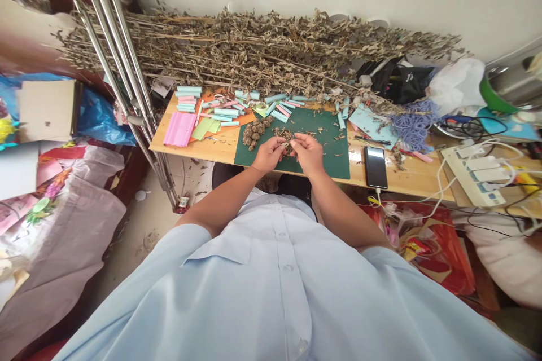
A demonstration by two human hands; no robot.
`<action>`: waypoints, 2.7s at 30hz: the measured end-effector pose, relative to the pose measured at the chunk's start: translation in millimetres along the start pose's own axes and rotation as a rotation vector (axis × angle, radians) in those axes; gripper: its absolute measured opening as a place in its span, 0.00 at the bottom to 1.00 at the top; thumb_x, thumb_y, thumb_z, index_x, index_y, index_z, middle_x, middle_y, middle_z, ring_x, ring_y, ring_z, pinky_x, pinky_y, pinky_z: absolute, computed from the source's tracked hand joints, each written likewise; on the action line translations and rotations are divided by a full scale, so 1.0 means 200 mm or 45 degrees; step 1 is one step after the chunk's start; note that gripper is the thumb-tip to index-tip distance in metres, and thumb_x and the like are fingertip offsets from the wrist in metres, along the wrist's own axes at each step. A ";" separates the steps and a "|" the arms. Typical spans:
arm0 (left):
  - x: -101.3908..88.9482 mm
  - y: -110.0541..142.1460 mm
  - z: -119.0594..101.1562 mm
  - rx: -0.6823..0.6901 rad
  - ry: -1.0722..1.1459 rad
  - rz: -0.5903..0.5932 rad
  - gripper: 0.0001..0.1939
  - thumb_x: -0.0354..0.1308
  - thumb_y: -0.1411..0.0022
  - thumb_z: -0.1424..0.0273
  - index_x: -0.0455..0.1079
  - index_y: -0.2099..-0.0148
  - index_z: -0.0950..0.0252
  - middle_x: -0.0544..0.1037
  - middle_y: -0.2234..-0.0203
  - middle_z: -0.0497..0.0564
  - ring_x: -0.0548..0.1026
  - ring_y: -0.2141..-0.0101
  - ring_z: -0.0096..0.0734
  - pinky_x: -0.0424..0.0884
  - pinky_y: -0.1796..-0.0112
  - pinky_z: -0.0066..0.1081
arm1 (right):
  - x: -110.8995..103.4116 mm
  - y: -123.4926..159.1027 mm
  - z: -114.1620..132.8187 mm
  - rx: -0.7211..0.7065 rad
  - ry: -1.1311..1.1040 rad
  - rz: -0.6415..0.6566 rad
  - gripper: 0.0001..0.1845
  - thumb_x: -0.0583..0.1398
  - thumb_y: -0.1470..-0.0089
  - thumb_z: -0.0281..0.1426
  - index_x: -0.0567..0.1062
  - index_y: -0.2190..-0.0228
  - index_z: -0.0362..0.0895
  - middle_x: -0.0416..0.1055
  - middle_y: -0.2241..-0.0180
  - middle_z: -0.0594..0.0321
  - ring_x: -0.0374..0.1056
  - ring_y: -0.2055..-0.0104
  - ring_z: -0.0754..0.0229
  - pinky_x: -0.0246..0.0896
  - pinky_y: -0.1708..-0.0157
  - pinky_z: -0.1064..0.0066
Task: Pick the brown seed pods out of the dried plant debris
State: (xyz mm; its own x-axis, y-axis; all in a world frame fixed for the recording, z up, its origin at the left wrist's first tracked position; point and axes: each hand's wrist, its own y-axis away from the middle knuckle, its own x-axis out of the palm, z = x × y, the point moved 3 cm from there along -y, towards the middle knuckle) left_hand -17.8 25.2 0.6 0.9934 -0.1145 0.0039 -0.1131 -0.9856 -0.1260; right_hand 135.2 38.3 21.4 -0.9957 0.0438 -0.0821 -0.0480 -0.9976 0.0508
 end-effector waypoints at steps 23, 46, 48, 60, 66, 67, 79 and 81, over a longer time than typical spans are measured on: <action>0.01 0.01 -0.04 0.015 -0.062 0.013 0.16 0.56 0.33 0.66 0.67 0.45 0.66 0.77 0.72 0.47 0.70 0.79 0.23 0.69 0.73 0.27 | -0.02 -0.03 0.04 0.061 -0.023 -0.087 0.32 0.63 0.48 0.49 0.71 0.48 0.45 0.77 0.53 0.53 0.68 0.76 0.65 0.53 0.85 0.75; 0.00 0.01 -0.02 0.056 -0.098 -0.004 0.14 0.55 0.34 0.70 0.69 0.47 0.66 0.75 0.75 0.46 0.72 0.78 0.24 0.70 0.71 0.27 | 0.03 0.03 -0.02 0.066 -0.035 0.086 0.31 0.68 0.54 0.41 0.71 0.49 0.45 0.76 0.67 0.64 0.65 0.77 0.66 0.61 0.78 0.72; 0.00 0.01 -0.02 0.046 -0.107 -0.006 0.14 0.54 0.33 0.70 0.69 0.47 0.66 0.76 0.73 0.47 0.72 0.78 0.24 0.70 0.71 0.27 | 0.03 0.03 -0.01 0.073 -0.049 0.086 0.31 0.68 0.55 0.41 0.71 0.50 0.45 0.76 0.67 0.64 0.65 0.77 0.66 0.61 0.79 0.73; 0.00 0.00 -0.01 0.041 -0.132 -0.031 0.14 0.53 0.33 0.71 0.69 0.46 0.66 0.77 0.73 0.47 0.72 0.78 0.24 0.70 0.72 0.26 | 0.04 0.05 0.02 0.074 -0.040 0.067 0.30 0.68 0.55 0.39 0.71 0.50 0.45 0.76 0.68 0.64 0.66 0.76 0.65 0.61 0.79 0.73; 0.00 0.00 -0.01 0.051 -0.178 -0.045 0.14 0.54 0.33 0.71 0.70 0.47 0.67 0.77 0.74 0.47 0.71 0.77 0.24 0.70 0.70 0.27 | 0.03 0.04 -0.01 0.091 -0.025 0.065 0.29 0.68 0.55 0.40 0.72 0.51 0.45 0.76 0.69 0.65 0.64 0.78 0.67 0.59 0.81 0.74; 0.00 0.00 -0.01 0.052 -0.171 -0.041 0.14 0.53 0.33 0.71 0.70 0.46 0.67 0.77 0.74 0.47 0.71 0.77 0.24 0.70 0.70 0.27 | 0.02 0.04 -0.01 0.089 -0.024 0.063 0.29 0.68 0.55 0.41 0.73 0.52 0.45 0.76 0.69 0.65 0.64 0.78 0.67 0.58 0.81 0.75; 0.00 0.01 -0.03 0.082 -0.117 0.017 0.15 0.56 0.31 0.65 0.70 0.46 0.67 0.76 0.73 0.47 0.71 0.76 0.24 0.69 0.71 0.26 | -0.01 0.01 0.06 0.070 -0.095 -0.079 0.21 0.69 0.55 0.41 0.77 0.60 0.44 0.74 0.74 0.66 0.68 0.76 0.64 0.55 0.84 0.76; 0.00 0.02 -0.04 0.103 -0.099 0.027 0.17 0.57 0.31 0.61 0.71 0.48 0.67 0.76 0.73 0.48 0.72 0.76 0.24 0.69 0.70 0.27 | -0.01 0.02 0.06 0.047 -0.095 -0.098 0.20 0.69 0.54 0.41 0.78 0.60 0.45 0.76 0.72 0.65 0.69 0.75 0.64 0.56 0.83 0.75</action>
State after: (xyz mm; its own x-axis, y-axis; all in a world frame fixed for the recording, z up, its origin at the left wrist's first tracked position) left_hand -18.4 21.0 8.2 0.9896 -0.1219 -0.0764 -0.1352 -0.9693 -0.2052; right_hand 136.5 34.6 33.4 -0.9920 0.1254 -0.0133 -0.1260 -0.9884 0.0842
